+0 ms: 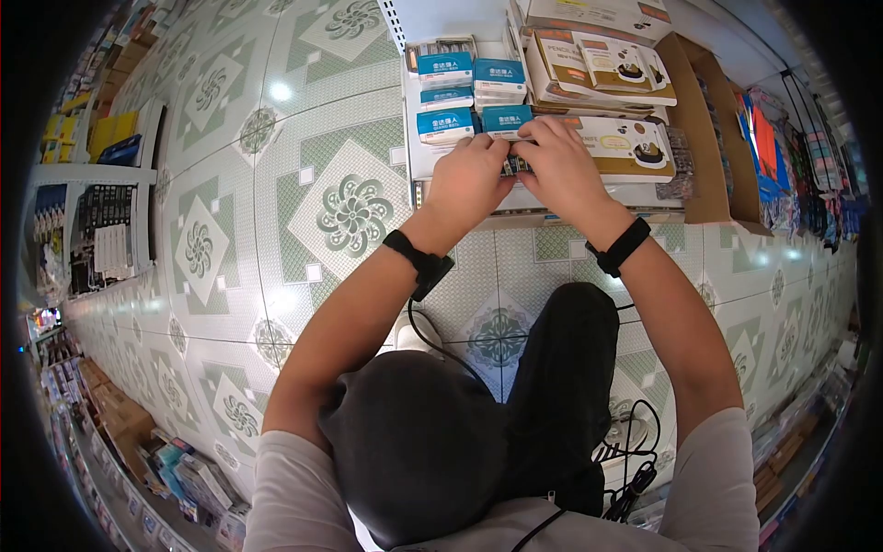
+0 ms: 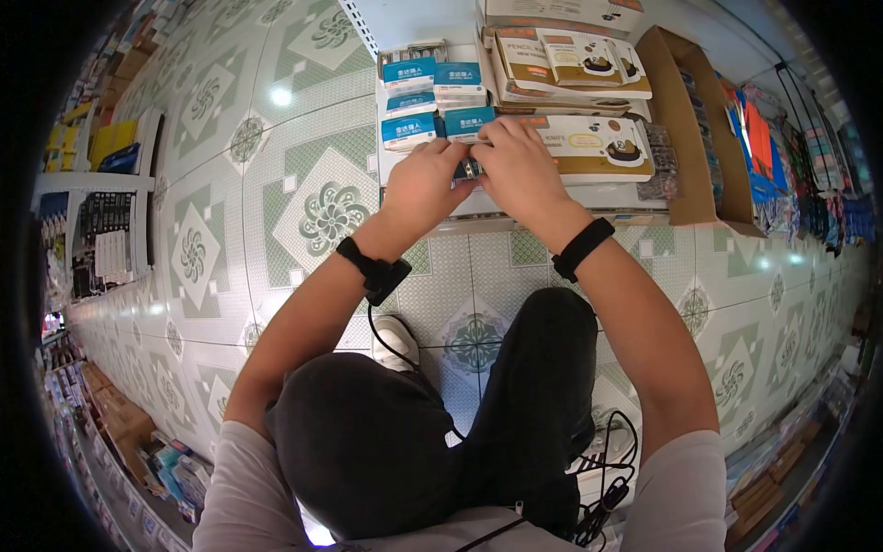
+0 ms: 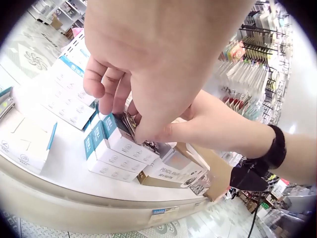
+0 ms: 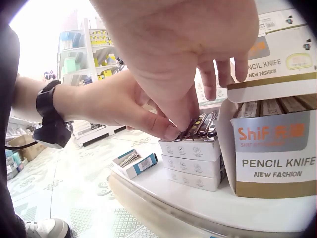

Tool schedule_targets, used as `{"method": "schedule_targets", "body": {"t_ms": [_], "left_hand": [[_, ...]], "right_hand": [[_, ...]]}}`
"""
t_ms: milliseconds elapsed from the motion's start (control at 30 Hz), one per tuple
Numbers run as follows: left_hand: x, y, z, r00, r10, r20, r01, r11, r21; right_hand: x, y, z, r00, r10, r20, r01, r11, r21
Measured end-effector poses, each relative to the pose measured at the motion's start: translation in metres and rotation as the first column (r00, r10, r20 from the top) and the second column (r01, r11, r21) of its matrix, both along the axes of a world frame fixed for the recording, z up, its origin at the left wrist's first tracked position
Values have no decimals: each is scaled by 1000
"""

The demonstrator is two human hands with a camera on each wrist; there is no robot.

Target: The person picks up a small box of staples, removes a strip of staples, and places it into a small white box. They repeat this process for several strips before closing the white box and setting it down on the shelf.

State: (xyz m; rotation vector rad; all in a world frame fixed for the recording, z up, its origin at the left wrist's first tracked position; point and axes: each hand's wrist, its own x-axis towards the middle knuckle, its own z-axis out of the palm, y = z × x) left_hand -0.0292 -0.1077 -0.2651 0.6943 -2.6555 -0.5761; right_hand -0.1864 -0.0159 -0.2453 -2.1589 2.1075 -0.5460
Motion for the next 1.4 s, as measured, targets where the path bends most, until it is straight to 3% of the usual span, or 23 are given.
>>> {"method": "schedule_targets", "body": {"t_ms": [100,267,300,367,400,467,600,700,767,967,1133,1200,1367,1400], "left_hand": [[2,0,-2,999,17,32,-18,999,47],[9,-2,-11,988,81,-134,-65,991,119],[10,-3,-9,988,82,-132,-67,991,117],[11,-2,-6,987,141,76,-157,943,294],[10,-3,-10,987,140,77,-157,943,294],[9,-6,-18,979,203,14,-187,870,457],[8,-13,-23,978,207,14,-185,839,512],[8,-15,-20,976,214,40,-194,773,604],[7,-18,-12,962,241,128,-251,602,758],[11,-23,-6,945,311,105,-255,493,832],[37,-48,12,937,322,137,-314,604,732],[49,-60,15,917,183,354,-362,755,547],[57,-46,4,855,212,473,-411,833,370],[57,-42,-3,854,232,467,-386,883,268]], "right_hand": [[2,-1,-3,999,-2,-46,-2,997,-81],[10,-3,-5,998,-38,-44,37,999,-35],[11,-4,-6,998,-37,-42,35,999,-37],[12,-5,-9,999,-34,-27,33,998,-44],[13,-5,-10,999,-35,-26,34,998,-44],[15,-6,-10,999,-30,-27,28,998,-55],[21,-7,-10,999,-32,-14,31,998,-46],[22,-7,-12,999,-41,-36,40,999,-15],[24,-8,-13,998,-54,32,56,997,-46],[28,-8,-14,996,-54,76,57,998,-29],[39,-16,-7,989,-15,147,29,995,-91],[42,-17,-2,987,-5,159,24,993,-114],[41,-13,-4,981,-24,191,50,990,-131],[40,-11,-4,981,-26,191,52,990,-131]]}}
